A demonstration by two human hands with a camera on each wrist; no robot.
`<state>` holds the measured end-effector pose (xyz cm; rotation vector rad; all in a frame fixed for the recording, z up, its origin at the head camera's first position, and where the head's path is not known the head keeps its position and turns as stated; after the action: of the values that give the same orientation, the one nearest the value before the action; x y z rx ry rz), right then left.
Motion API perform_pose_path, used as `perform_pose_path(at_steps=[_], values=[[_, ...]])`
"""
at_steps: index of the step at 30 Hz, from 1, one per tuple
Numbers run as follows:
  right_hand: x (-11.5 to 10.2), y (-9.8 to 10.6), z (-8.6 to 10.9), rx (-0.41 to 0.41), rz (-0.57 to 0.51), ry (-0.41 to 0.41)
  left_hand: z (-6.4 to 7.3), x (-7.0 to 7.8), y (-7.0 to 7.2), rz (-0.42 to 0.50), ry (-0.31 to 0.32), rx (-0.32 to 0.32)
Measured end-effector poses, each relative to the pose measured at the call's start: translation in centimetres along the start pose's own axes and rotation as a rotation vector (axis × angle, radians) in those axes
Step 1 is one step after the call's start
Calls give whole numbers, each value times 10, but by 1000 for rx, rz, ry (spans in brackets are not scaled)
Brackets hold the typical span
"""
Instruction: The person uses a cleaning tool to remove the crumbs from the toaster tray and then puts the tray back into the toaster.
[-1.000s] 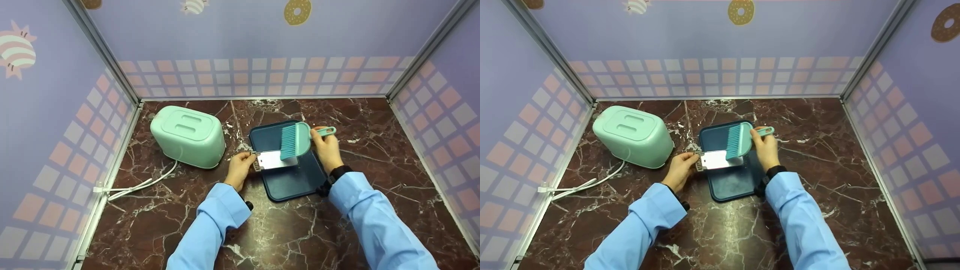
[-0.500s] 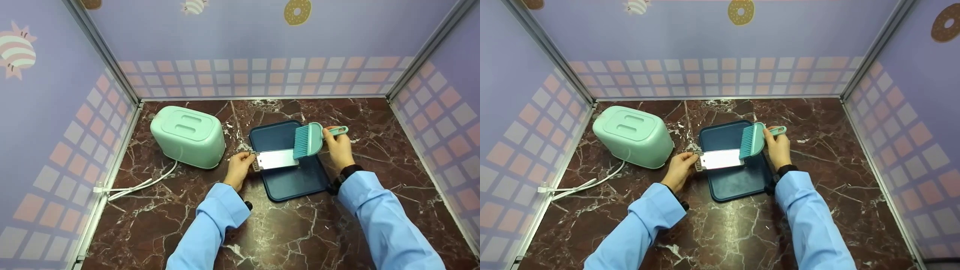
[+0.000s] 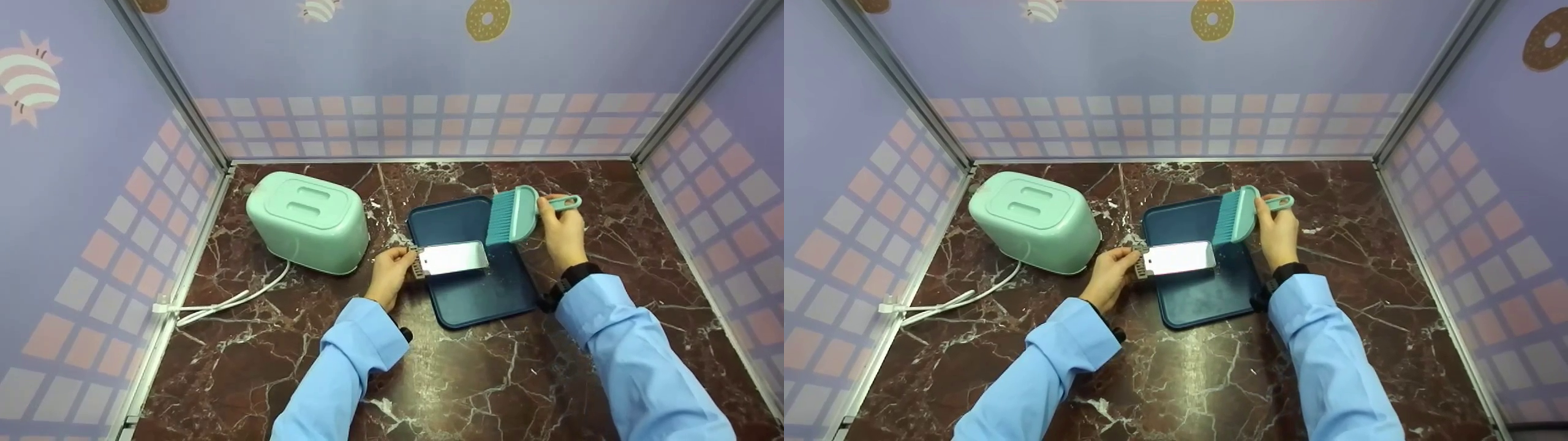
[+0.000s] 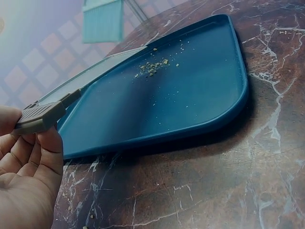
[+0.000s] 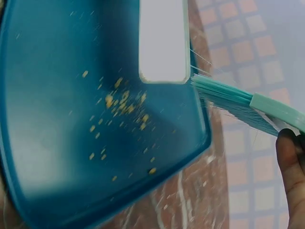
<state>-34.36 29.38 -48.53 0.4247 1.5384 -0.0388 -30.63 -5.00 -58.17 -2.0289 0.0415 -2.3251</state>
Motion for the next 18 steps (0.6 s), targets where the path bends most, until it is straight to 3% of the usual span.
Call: perform_pose_path(at_steps=[11,18], values=[[-36,-44,18,-105,-309,37,-1,2,-3,-41,-3,0],[-41,-78,34,-210,-295,45,0,1,-3,-73,7,-10]])
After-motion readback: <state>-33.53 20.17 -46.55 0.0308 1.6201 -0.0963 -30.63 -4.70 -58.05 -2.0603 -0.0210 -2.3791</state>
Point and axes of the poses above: each hand's wrist, its own z-axis away from the middle knuckle, its own y-axis out of the back of the hand, x = y × z, the point moved 9 cm from there along -z, towards the middle knuckle, and after that the axes turned 6 degrees about -y, right-handed, at the moved point
